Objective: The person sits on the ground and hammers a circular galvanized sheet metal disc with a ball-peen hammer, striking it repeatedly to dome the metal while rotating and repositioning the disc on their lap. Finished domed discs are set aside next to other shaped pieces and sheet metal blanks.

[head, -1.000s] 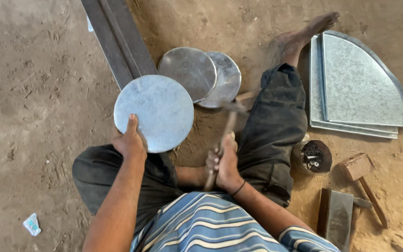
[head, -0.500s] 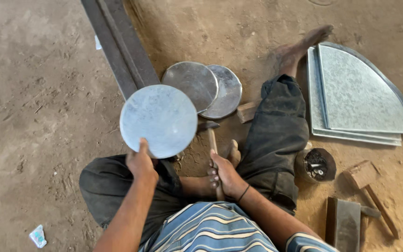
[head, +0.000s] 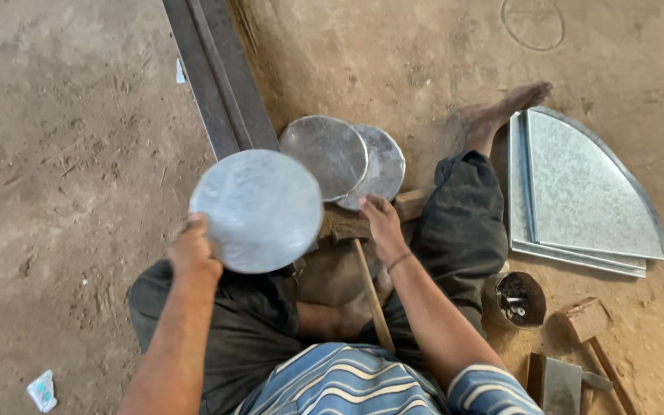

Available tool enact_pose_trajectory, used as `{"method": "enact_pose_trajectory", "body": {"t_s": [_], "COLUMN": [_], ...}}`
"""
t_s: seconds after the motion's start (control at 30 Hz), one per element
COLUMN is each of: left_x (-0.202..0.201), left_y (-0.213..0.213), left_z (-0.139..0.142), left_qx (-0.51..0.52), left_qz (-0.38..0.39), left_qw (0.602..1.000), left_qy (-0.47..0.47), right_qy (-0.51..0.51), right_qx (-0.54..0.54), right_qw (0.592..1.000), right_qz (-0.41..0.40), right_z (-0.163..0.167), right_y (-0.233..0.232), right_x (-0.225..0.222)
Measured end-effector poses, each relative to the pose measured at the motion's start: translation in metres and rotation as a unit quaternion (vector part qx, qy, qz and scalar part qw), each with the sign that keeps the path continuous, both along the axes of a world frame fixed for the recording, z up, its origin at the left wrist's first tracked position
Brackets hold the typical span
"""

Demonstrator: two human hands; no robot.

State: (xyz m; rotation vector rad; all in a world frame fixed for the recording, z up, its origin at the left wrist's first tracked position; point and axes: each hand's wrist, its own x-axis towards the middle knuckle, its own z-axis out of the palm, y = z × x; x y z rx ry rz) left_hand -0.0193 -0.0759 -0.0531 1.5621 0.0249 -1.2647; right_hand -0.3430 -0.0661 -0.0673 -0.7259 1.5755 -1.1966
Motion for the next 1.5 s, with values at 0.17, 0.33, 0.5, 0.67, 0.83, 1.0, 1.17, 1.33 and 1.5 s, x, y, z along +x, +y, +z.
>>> {"method": "enact_pose_trajectory", "body": {"t_s": [0.17, 0.33, 0.5, 0.67, 0.83, 1.0, 1.17, 1.33, 1.5], "left_x": [0.095, 0.168, 0.151, 0.068, 0.054, 0.048, 0.036, 0.032, 0.036], "left_y": [-0.016, 0.026, 0.042, 0.035, 0.020, 0.023, 0.021, 0.029, 0.033], "left_z": [0.015, 0.008, 0.012, 0.023, 0.022, 0.013, 0.029, 0.044, 0.043], "left_qx": [0.006, 0.020, -0.040, -0.248, -0.243, -0.116, -0.075, -0.117, -0.094], "left_qz": [0.147, 0.197, 0.058, -0.156, -0.181, -0.202, -0.217, -0.240, -0.219], "left_qw": [0.989, 0.976, 0.957, 0.952, 0.937, 0.969, 0.964, 0.957, 0.966], "left_qy": [0.016, -0.087, -0.281, 0.086, 0.176, -0.078, -0.132, -0.113, -0.095], "right_qy": [-0.224, -0.081, 0.105, 0.433, 0.472, 0.526, 0.187, 0.051, -0.378], "right_qx": [0.093, 0.136, -0.052, -0.286, -0.221, 0.074, 0.144, 0.232, 0.252], "right_qw": [0.968, 0.984, 0.993, 0.829, 0.815, 0.776, 0.936, 0.924, 0.890], "right_qz": [-0.069, -0.077, -0.001, 0.209, 0.253, 0.340, 0.260, 0.301, 0.038], "right_z": [0.009, 0.013, 0.048, 0.112, 0.112, 0.045, 0.014, 0.016, 0.039], "right_y": [-0.063, -0.095, -0.104, -0.018, 0.090, 0.137, 0.134, 0.130, 0.122], "right_x": [-0.002, 0.014, 0.036, 0.096, 0.087, 0.039, 0.009, 0.023, 0.019]}}
